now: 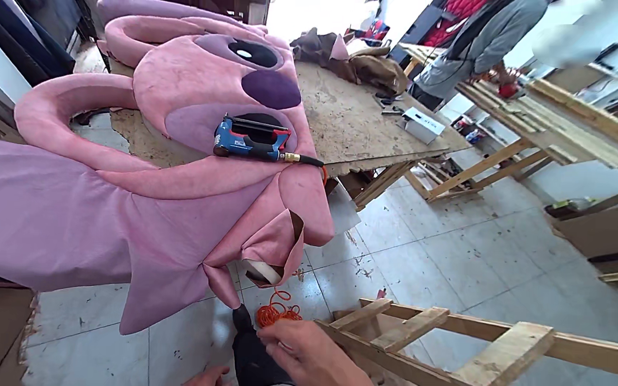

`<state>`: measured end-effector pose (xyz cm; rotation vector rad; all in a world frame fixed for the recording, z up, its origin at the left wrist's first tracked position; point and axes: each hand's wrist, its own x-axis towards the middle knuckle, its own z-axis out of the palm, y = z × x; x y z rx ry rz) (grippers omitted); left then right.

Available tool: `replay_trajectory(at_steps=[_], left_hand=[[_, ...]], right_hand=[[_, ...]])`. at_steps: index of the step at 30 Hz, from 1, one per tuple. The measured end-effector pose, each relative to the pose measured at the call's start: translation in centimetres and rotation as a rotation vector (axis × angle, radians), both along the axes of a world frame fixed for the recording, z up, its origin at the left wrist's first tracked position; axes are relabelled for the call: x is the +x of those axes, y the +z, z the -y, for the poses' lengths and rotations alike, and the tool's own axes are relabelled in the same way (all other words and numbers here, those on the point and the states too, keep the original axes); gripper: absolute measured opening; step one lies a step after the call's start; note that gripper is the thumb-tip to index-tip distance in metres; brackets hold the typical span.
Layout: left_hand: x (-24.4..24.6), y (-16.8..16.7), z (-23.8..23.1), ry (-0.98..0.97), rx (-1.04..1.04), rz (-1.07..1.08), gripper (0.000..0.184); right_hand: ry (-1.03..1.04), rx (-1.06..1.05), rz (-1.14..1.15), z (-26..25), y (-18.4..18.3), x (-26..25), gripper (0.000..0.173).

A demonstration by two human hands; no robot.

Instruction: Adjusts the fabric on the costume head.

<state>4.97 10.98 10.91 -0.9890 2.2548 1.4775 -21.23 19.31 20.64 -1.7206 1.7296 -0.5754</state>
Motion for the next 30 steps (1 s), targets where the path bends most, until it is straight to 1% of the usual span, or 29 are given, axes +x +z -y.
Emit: replay_trajectory(at_steps=[1, 3, 4, 6, 8, 9, 11, 12, 14, 16, 19, 23, 24, 25, 26, 27, 29, 30], left_hand=[[-0.7, 1.1, 0.2, 0.048, -0.042, -0.076, 0.041], [-2.9, 3.2, 0.5, 0.197, -0.233, -0.307, 0.034], [-4.5, 4.0, 0.9, 0.283, -0.352, -0.425, 0.031], [-8.1, 5.6, 2.2, 0.415, -0.544, -0.585, 0.030], [-11.3, 7.0, 3.6, 0.454, -0.621, -0.625, 0.032], [-12.7, 7.3, 4.0, 0.457, -0.638, -0.602, 0.033], [-14.8, 6.9, 4.0, 0.477, -0.727, -0.557, 0.031], [-15.5, 6.3, 3.7, 0.493, -0.788, -0.551, 0.029], [-16.3, 5.4, 3.3, 0.527, -0.889, -0.556, 0.028], [-16.3, 5.0, 3.3, 0.551, -0.921, -0.558, 0.028], [-16.3, 5.0, 3.4, 0.555, -0.875, -0.549, 0.028], [-16.9, 4.8, 2.7, 0.562, -0.843, -0.542, 0.031], [-16.8, 4.6, 2.4, 0.561, -0.827, -0.551, 0.032], [-16.6, 4.3, 2.0, 0.567, -0.804, -0.568, 0.033], [-16.3, 4.0, 1.6, 0.587, -0.763, -0.596, 0.035], [-15.7, 3.9, 1.3, 0.627, -0.690, -0.630, 0.036], [-13.6, 3.8, 1.4, 0.751, -0.440, -0.721, 0.039], [-12.3, 3.6, 1.8, 0.819, -0.284, -0.779, 0.041]], right_hand=[[-0.103, -0.167, 0.016, 0.4, 1.0, -0.5, 0.024], [-0.279, -0.394, -0.003, 1.8, 3.3, -1.8, 0.021], [-0.347, -0.461, -0.035, 2.6, 4.4, -2.5, 0.021], [-0.444, -0.523, -0.110, 4.1, 5.5, -3.6, 0.021], [-0.491, -0.471, -0.208, 5.6, 5.6, -4.0, 0.024], [-0.506, -0.385, -0.259, 6.3, 5.3, -3.8, 0.027], [-0.509, -0.166, -0.355, 7.6, 3.9, -3.1, 0.044], [-0.513, -0.099, -0.427, 7.8, 2.9, -2.9, 0.050], [-0.552, -0.099, -0.564, 7.6, 1.6, -2.8, 0.049], [-0.585, -0.070, -0.595, 7.0, 1.8, -3.3, 0.045], [-0.639, 0.068, -0.479, 7.6, 3.6, -4.7, 0.047], [-0.744, 0.225, -0.395, 11.5, 4.3, -7.6, 0.059], [-0.752, 0.239, -0.352, 12.4, 4.1, -8.1, 0.058], [-0.763, 0.217, -0.280, 13.0, 3.9, -8.4, 0.052], [-0.772, 0.162, -0.148, 13.2, 3.8, -8.3, 0.044], [-0.775, 0.094, 0.058, 13.1, 4.1, -7.6, 0.040], [-0.728, -0.014, 0.512, 12.5, 5.5, -4.3, 0.033], [-0.693, -0.048, 0.618, 12.0, 5.8, -1.8, 0.029]])
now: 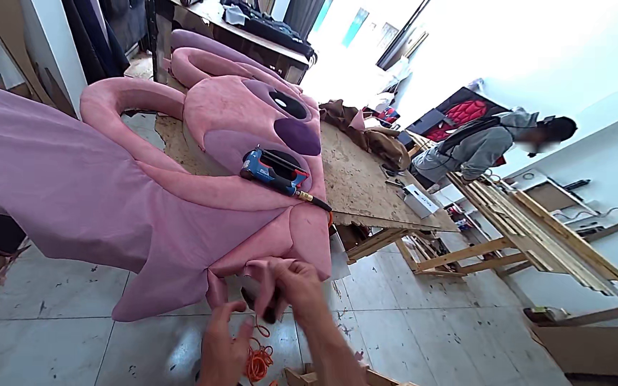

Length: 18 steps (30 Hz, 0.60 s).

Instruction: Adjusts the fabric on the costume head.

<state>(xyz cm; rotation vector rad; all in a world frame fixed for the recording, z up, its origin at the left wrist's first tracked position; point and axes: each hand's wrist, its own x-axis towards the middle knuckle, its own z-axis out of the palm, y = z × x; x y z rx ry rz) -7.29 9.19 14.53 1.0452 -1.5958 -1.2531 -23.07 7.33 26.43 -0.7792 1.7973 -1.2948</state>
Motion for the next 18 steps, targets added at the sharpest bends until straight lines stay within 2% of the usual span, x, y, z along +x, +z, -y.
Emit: replay_trajectory(at_steps=[2, 3, 5, 7, 10, 12, 14, 16, 18], left_hand=[[2.7, -0.5, 1.4, -0.016, 0.256, -0.279, 0.049], [4.0, -0.6, 2.5, -0.041, 0.384, -0.399, 0.059], [6.2, -0.1, 5.1, -0.144, 0.537, -0.450, 0.079], [7.0, 1.3, 7.6, -0.250, 0.562, -0.285, 0.074], [4.9, 4.4, 9.6, -0.335, 0.427, 0.131, 0.047], [2.5, 6.1, 10.2, -0.364, 0.336, 0.439, 0.043], [0.4, 6.8, 10.5, -0.386, 0.301, 0.638, 0.045], [-0.8, 5.8, 10.7, -0.409, 0.268, 0.650, 0.040], [-0.8, 3.5, 10.3, -0.412, 0.292, 0.437, 0.031]], right_hand=[[-0.006, -0.108, 0.040, -0.9, -2.5, 5.3, 0.024], [-0.051, -0.139, 0.055, -1.3, -4.5, 7.7, 0.020], [-0.155, -0.207, 0.141, -1.7, -8.4, 10.5, 0.016], [-0.227, -0.271, 0.221, -1.8, -10.7, 11.2, 0.023], [-0.257, -0.354, 0.239, -1.8, -12.0, 11.7, 0.025], [-0.284, -0.360, 0.114, -1.4, -13.8, 11.9, 0.026], [-0.288, -0.263, -0.094, -1.0, -15.8, 11.8, 0.032], [-0.234, -0.151, -0.240, -1.0, -16.2, 11.3, 0.036], [-0.170, -0.143, -0.159, -1.9, -15.9, 10.5, 0.028]])
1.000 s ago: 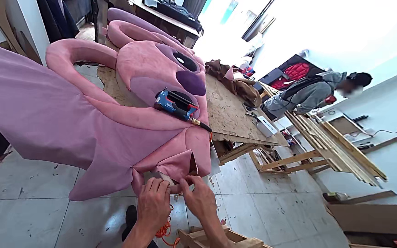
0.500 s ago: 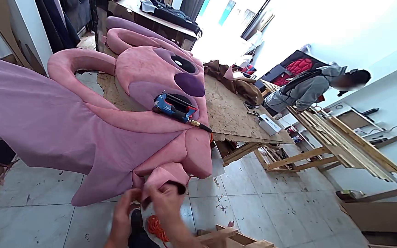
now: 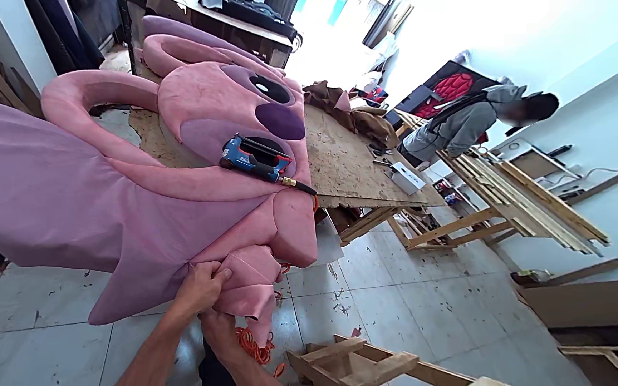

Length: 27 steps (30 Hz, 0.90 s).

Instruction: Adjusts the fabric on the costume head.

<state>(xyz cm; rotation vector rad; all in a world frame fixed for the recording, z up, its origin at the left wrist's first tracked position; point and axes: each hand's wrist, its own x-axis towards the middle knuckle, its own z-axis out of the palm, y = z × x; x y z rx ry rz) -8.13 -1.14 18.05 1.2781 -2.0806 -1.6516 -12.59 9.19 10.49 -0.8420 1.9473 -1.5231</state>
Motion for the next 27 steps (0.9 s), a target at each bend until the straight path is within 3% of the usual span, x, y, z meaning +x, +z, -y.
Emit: replay_trajectory(at_steps=[1, 3, 5, 7, 11, 13, 15, 17, 20, 24, 27], left_hand=[[0.2, -1.2, -0.3, 0.045, 0.092, -0.146, 0.027], [0.5, -2.8, -0.8, 0.128, 0.265, -0.353, 0.025], [0.6, -3.6, -1.3, 0.171, 0.349, -0.455, 0.026], [0.6, -4.4, -1.8, 0.186, 0.373, -0.512, 0.027], [0.6, -4.8, -1.7, 0.174, 0.290, -0.510, 0.028], [0.9, -4.9, -1.4, 0.160, 0.194, -0.488, 0.030], [1.4, -5.3, -1.0, 0.165, 0.149, -0.491, 0.030], [1.8, -6.8, -0.9, 0.170, 0.163, -0.472, 0.029], [1.2, -8.1, -0.5, 0.177, 0.214, -0.497, 0.028], [1.7, -8.1, -0.6, 0.255, 0.572, -0.604, 0.028], [2.5, -7.0, -1.8, 0.544, 0.891, -0.781, 0.033]], right_hand=[[0.060, -0.028, 0.098, -0.9, 0.5, -0.5, 0.023], [0.212, -0.019, 0.250, -4.0, 2.0, -1.5, 0.035], [0.299, 0.021, 0.339, -7.1, 3.7, -2.9, 0.056], [0.253, -0.006, 0.469, -8.3, 4.9, -4.1, 0.061], [0.035, 0.123, 0.844, -5.2, 8.8, -5.5, 0.040], [-0.103, 0.125, 0.888, -3.3, 10.0, -4.2, 0.032], [-0.052, 0.045, 0.805, -3.2, 8.7, -1.2, 0.024], [-0.010, 0.066, 0.785, -3.7, 5.1, 2.1, 0.032], [0.011, 0.137, 0.751, -2.6, 0.6, 2.1, 0.035], [0.098, 0.151, 0.739, -3.5, -0.3, 0.8, 0.036], [0.119, 0.104, 0.739, -4.3, -0.4, 0.5, 0.037]])
